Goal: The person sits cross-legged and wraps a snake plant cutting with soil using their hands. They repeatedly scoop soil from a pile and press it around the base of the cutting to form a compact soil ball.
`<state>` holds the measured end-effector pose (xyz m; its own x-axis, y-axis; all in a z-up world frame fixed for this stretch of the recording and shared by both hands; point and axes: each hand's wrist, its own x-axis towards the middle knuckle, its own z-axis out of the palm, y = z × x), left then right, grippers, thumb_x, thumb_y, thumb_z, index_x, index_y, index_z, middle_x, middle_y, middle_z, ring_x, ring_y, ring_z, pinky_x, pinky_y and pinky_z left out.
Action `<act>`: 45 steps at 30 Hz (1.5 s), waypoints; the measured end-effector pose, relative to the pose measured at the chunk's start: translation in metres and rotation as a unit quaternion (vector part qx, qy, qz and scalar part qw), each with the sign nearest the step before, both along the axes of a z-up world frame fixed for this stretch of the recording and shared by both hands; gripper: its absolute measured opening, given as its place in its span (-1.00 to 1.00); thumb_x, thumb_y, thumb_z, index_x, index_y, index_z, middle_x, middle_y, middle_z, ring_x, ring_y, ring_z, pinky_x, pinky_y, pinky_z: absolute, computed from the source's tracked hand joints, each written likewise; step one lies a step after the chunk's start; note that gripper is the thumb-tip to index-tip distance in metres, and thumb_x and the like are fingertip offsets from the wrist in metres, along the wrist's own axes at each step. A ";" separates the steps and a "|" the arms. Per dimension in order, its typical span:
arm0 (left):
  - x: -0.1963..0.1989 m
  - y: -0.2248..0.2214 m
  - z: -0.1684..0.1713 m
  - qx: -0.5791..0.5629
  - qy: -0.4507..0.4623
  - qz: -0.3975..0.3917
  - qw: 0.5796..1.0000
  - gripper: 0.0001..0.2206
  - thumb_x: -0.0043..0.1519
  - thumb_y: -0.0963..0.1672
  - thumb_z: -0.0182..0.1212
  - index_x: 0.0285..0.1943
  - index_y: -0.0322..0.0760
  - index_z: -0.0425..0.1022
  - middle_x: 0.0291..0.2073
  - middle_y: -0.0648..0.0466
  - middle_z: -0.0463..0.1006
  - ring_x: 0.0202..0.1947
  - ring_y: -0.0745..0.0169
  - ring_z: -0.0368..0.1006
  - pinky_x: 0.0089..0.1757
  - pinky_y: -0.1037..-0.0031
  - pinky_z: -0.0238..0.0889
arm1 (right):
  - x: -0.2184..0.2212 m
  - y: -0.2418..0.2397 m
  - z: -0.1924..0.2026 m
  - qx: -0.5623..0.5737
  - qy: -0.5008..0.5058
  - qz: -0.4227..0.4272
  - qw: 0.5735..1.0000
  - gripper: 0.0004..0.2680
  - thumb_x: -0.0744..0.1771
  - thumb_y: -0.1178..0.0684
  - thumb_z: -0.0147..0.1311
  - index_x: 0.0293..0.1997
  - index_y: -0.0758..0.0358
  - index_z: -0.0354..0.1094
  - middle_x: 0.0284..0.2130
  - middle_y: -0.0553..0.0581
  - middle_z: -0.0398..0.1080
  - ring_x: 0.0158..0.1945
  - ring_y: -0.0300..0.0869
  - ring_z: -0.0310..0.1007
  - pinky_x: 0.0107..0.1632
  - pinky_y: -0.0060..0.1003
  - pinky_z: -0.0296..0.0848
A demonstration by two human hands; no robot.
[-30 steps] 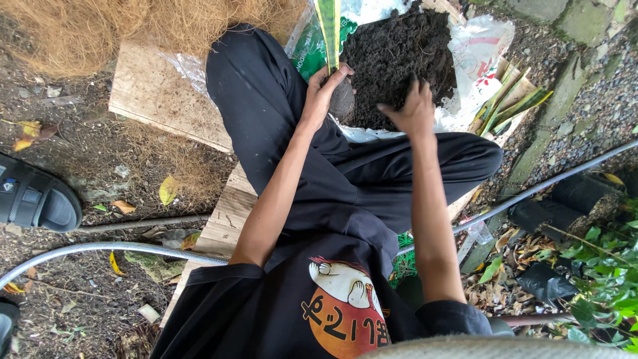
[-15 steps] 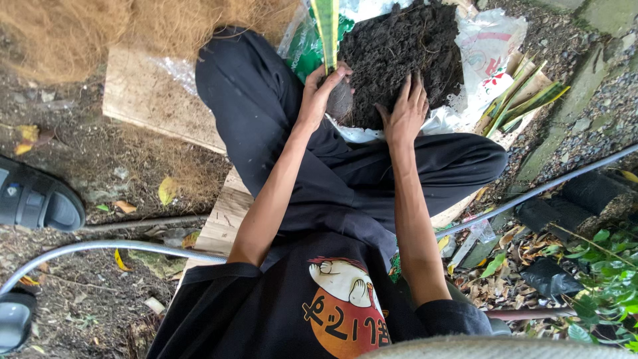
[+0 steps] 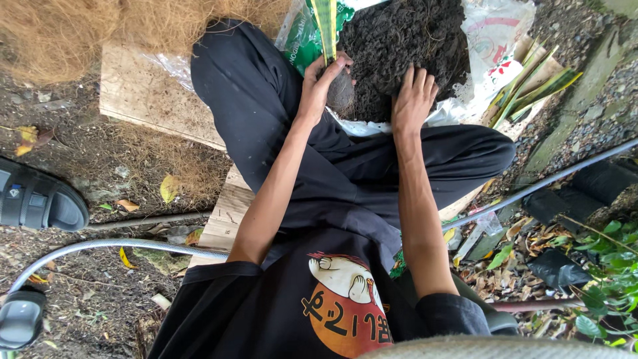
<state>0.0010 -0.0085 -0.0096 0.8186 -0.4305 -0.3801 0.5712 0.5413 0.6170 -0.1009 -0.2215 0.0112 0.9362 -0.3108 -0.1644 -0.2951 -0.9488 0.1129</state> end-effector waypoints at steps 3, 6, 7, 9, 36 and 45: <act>0.001 0.000 0.001 0.003 0.001 0.007 1.000 -0.73 0.38 -0.11 0.21 0.13 -0.46 0.52 -0.13 -0.02 0.59 -0.18 0.30 0.49 -0.16 0.27 0.57 | 0.011 -0.001 0.006 0.024 0.020 -0.058 0.998 -0.50 0.16 0.24 0.31 0.23 0.40 0.27 0.05 0.27 0.32 0.15 0.14 0.29 0.24 0.09 0.27; 0.000 0.001 0.001 -0.004 -0.006 0.006 1.000 -0.73 0.39 -0.11 0.21 0.13 -0.46 0.52 -0.13 -0.02 0.58 -0.17 0.31 0.49 -0.15 0.29 0.55 | 0.019 -0.003 0.011 0.032 -0.035 -0.029 0.998 -0.55 0.20 0.22 0.35 0.18 0.43 0.28 0.03 0.30 0.36 0.11 0.16 0.34 0.19 0.12 0.32; 0.000 0.001 0.002 -0.006 -0.007 0.008 1.000 -0.74 0.39 -0.12 0.21 0.12 -0.47 0.52 -0.13 -0.02 0.59 -0.17 0.30 0.50 -0.16 0.29 0.55 | 0.019 -0.007 0.016 0.054 -0.026 -0.040 0.997 -0.58 0.23 0.22 0.33 0.19 0.44 0.27 0.03 0.32 0.37 0.11 0.17 0.35 0.21 0.11 0.33; -0.002 0.002 0.002 -0.008 -0.005 0.013 1.000 -0.74 0.38 -0.12 0.22 0.10 -0.47 0.53 -0.12 -0.03 0.59 -0.18 0.30 0.50 -0.17 0.29 0.55 | 0.019 -0.010 0.027 0.100 -0.004 -0.059 0.993 -0.63 0.29 0.23 0.29 0.20 0.46 0.25 0.02 0.37 0.38 0.12 0.19 0.38 0.24 0.10 0.34; -0.005 0.006 0.003 0.002 -0.022 0.001 1.000 -0.73 0.37 -0.10 0.22 0.07 -0.48 0.53 -0.14 -0.03 0.59 -0.22 0.31 0.54 -0.17 0.34 0.51 | 0.019 -0.031 0.070 0.278 -0.167 0.019 0.946 -0.80 0.48 0.23 0.01 0.18 0.45 0.05 -0.04 0.51 0.38 -0.04 0.32 0.44 0.03 0.12 0.37; -0.006 0.006 0.001 0.037 -0.021 -0.012 0.999 -0.69 0.35 -0.08 0.22 0.12 -0.47 0.51 -0.15 -0.04 0.62 -0.31 0.28 0.57 -0.20 0.38 0.49 | 0.029 -0.025 0.092 0.338 -0.124 0.006 0.933 -0.86 0.45 0.19 0.12 0.09 0.47 0.39 -0.28 0.32 0.55 -0.25 0.01 0.61 -0.16 -0.08 0.51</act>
